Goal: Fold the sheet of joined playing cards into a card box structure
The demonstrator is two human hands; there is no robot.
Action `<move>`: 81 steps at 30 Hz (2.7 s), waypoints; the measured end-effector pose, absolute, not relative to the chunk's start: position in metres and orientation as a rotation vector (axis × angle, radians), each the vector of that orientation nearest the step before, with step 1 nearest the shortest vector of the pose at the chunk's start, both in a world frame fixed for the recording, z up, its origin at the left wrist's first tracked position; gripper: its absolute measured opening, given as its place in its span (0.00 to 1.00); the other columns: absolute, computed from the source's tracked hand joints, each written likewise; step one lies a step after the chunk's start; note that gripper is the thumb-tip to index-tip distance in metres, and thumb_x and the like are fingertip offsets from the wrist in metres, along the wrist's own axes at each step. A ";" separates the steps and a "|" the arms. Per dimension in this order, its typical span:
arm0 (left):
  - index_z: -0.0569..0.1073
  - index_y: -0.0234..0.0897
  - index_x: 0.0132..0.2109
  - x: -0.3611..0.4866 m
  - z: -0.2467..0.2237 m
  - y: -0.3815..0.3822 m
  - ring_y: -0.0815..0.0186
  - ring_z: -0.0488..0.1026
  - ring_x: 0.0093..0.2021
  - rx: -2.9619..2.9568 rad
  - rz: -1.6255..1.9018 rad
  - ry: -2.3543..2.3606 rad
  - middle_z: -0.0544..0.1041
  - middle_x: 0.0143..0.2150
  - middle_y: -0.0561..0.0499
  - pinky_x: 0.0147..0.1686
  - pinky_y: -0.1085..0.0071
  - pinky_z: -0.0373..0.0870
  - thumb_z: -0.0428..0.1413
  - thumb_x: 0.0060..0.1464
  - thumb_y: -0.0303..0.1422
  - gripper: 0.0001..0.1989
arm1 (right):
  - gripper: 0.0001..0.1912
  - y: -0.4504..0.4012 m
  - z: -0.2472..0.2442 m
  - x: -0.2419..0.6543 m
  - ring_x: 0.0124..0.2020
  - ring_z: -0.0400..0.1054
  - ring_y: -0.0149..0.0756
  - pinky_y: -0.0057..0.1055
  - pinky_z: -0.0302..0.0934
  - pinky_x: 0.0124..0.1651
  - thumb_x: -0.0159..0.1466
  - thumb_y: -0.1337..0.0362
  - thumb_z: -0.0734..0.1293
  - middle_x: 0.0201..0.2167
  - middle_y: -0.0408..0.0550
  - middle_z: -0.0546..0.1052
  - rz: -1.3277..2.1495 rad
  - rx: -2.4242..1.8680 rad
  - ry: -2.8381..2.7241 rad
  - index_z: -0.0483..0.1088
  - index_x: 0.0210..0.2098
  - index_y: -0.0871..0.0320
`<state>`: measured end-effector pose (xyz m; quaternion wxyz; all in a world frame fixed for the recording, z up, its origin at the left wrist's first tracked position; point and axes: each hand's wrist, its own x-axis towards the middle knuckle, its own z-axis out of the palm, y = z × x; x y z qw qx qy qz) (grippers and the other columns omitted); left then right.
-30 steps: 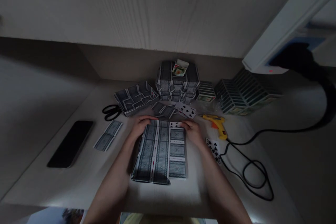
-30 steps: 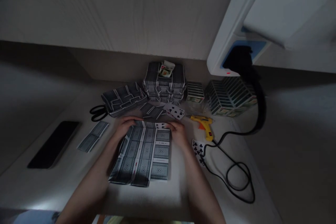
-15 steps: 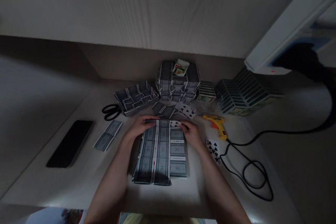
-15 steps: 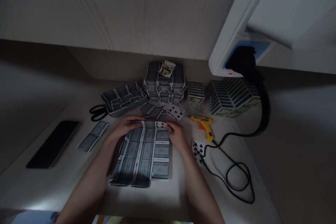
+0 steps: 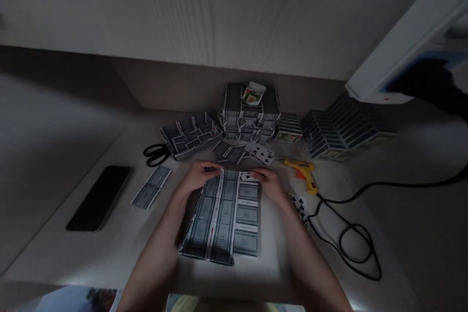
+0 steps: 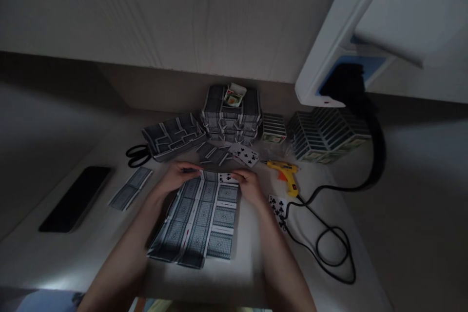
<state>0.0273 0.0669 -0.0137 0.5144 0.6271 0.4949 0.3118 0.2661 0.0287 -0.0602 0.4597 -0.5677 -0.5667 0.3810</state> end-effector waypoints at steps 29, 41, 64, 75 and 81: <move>0.77 0.36 0.35 0.030 -0.013 0.064 0.63 0.73 0.37 1.595 0.661 1.176 0.78 0.36 0.50 0.39 0.72 0.67 0.58 0.40 0.37 0.13 | 0.08 0.018 -0.053 0.246 0.32 0.66 0.35 0.30 0.60 0.36 0.55 0.59 0.63 0.28 0.46 0.72 0.555 -1.485 -1.556 0.70 0.29 0.57; 0.77 0.35 0.32 0.037 -0.014 0.060 0.65 0.73 0.33 1.766 0.720 1.233 0.78 0.32 0.51 0.35 0.74 0.67 0.56 0.44 0.37 0.11 | 0.13 0.017 -0.051 0.243 0.29 0.67 0.35 0.30 0.61 0.34 0.55 0.56 0.63 0.29 0.46 0.74 0.666 -1.508 -1.481 0.67 0.36 0.57; 0.77 0.34 0.34 0.034 -0.021 0.065 0.64 0.74 0.33 1.628 0.855 1.290 0.79 0.33 0.50 0.34 0.72 0.68 0.57 0.43 0.39 0.13 | 0.09 0.007 -0.040 0.232 0.30 0.66 0.34 0.30 0.61 0.34 0.55 0.60 0.64 0.25 0.47 0.73 0.535 -1.504 -1.406 0.71 0.29 0.59; 0.77 0.35 0.34 0.042 -0.024 0.061 0.65 0.74 0.33 1.730 0.855 1.270 0.79 0.32 0.50 0.35 0.73 0.68 0.56 0.45 0.37 0.11 | 0.18 -0.005 -0.037 0.214 0.27 0.68 0.33 0.27 0.59 0.32 0.62 0.57 0.56 0.28 0.50 0.77 0.385 -1.686 -1.535 0.74 0.34 0.59; 0.77 0.34 0.33 0.045 -0.021 0.058 0.65 0.74 0.32 1.736 0.866 1.292 0.79 0.31 0.50 0.34 0.72 0.68 0.56 0.45 0.36 0.11 | 0.17 -0.010 -0.027 0.202 0.27 0.70 0.35 0.25 0.57 0.29 0.61 0.63 0.56 0.29 0.52 0.77 0.316 -1.935 -1.730 0.69 0.47 0.58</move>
